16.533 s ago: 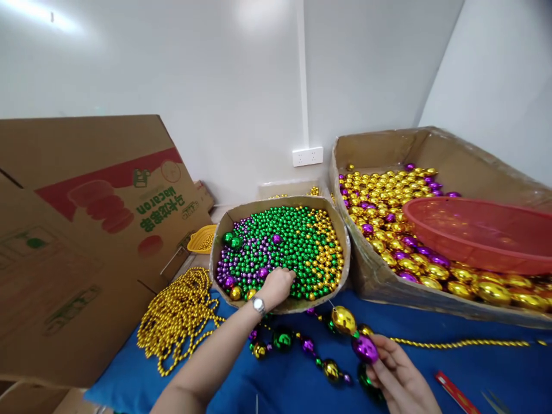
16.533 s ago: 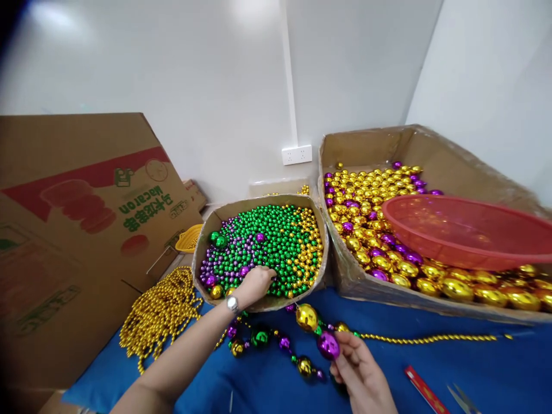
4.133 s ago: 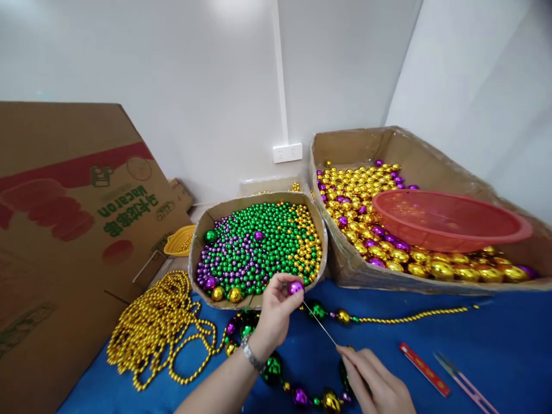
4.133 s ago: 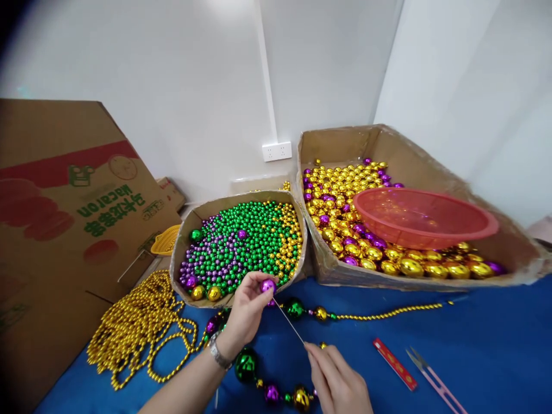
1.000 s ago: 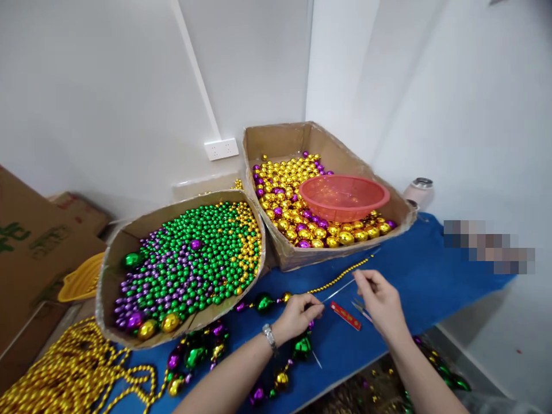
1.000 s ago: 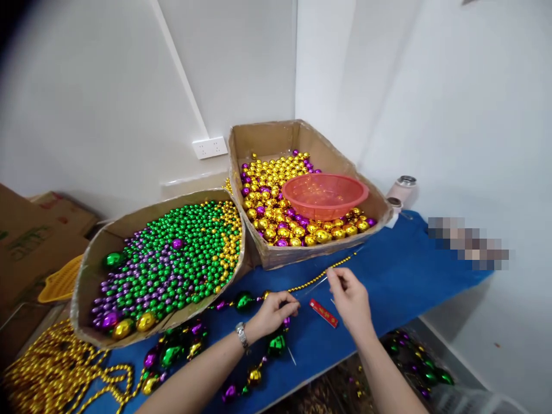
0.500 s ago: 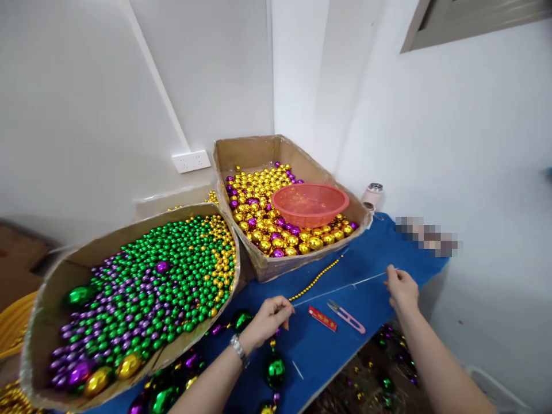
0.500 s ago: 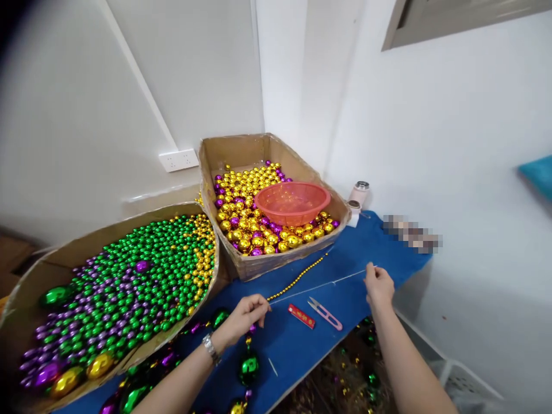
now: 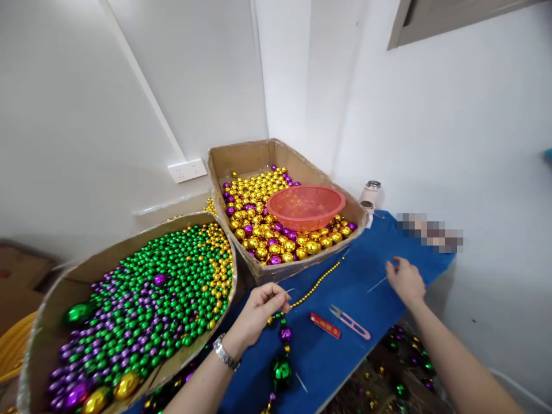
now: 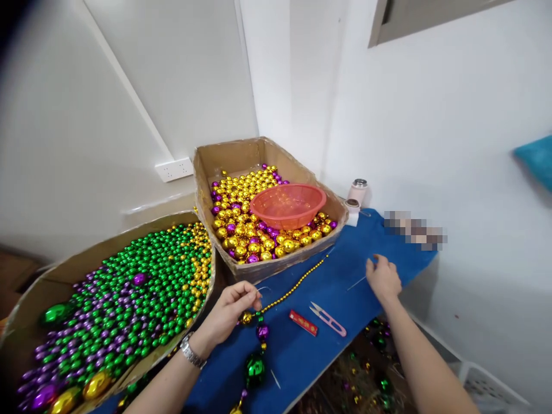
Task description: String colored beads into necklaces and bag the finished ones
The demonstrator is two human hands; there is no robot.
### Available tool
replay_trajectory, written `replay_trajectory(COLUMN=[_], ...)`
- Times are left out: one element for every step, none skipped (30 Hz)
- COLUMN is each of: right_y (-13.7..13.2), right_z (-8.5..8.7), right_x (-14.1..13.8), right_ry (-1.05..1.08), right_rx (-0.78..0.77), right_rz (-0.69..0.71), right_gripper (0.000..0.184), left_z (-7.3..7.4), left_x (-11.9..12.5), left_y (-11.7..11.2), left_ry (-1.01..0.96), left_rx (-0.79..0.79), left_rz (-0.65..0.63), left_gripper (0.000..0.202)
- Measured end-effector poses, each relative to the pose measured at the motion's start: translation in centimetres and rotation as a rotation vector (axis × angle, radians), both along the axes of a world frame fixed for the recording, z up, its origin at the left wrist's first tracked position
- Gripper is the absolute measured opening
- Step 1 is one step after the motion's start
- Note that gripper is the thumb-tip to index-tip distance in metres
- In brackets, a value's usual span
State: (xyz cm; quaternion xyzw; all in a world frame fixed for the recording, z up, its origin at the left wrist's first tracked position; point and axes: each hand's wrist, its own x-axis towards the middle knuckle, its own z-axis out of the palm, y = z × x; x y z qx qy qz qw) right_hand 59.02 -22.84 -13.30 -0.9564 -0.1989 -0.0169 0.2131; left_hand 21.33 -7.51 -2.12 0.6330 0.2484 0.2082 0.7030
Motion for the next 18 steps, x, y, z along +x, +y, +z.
replay_trajectory(right_y=[0.8,1.6,2.5,3.3,4.1,4.7,5.3,5.8,6.3,6.6,6.9,7.2,7.5,7.8,8.0,8.2,8.4,8.4], right_z=[0.0,0.1,0.1,0.1,0.2,0.2,0.3,0.3,0.4,0.5,0.6,0.7,0.8,0.9,1.0,1.1,1.2,1.3], right_x=[-0.2,-0.5,-0.8,-1.1,-1.4,-1.6,-1.7,-1.7,-1.7,-1.6,-1.5,-1.5,-1.4,-1.5,-1.5,-1.6,-1.8,-1.9], right_ry=[0.004,0.006,0.004,-0.001,-0.009,-0.017,-0.026,-0.035,-0.043,-0.050,-0.055,-0.059,-0.062,-0.064,-0.066,-0.069,-0.075,-0.082], right_rx=[-0.023,-0.044,-0.066,-0.087,-0.109,-0.132,-0.155,-0.178,-0.201,-0.222,-0.241,-0.257,-0.270,-0.279,-0.283,-0.282,-0.273,-0.259], right_rz=[0.059,0.130,0.206,0.278,0.341,0.394,0.439,0.475,0.506,0.532,0.556,0.577,0.595,0.613,0.630,0.644,0.655,0.666], right_gripper=[0.029,0.028,0.027,0.026,0.025,0.025,0.025,0.025,0.026,0.026,0.026,0.026,0.026,0.026,0.026,0.025,0.025,0.025], left_z=[0.1,0.1,0.1,0.1,0.0,-0.1,-0.1,-0.1,-0.2,-0.1,-0.1,0.0,0.1,0.2,0.3,0.5,0.6,0.8], left_x=[0.0,0.0,0.1,0.1,0.1,0.1,0.1,0.1,0.1,0.1,0.0,0.0,-0.1,-0.2,-0.2,-0.3,-0.4,-0.5], left_y=[0.0,0.0,0.0,-0.1,-0.2,-0.3,-0.4,-0.5,-0.6,-0.7,-0.7,-0.8,-0.9,-0.9,-1.0,-1.0,-1.0,-1.0], left_ry=[0.002,0.003,0.006,0.010,0.018,0.027,0.036,0.044,0.050,0.055,0.061,0.066,0.069,0.069,0.066,0.057,0.046,0.034], left_rx=[-0.007,-0.019,-0.032,-0.043,-0.049,-0.050,-0.049,-0.050,-0.054,-0.061,-0.070,-0.080,-0.092,-0.103,-0.114,-0.126,-0.137,-0.146], left_rz=[0.004,0.009,0.016,0.023,0.033,0.048,0.063,0.076,0.085,0.091,0.095,0.099,0.102,0.106,0.110,0.116,0.121,0.126], left_gripper=[0.027,0.028,0.028,0.028,0.028,0.027,0.027,0.027,0.027,0.028,0.028,0.028,0.029,0.029,0.029,0.029,0.029,0.028])
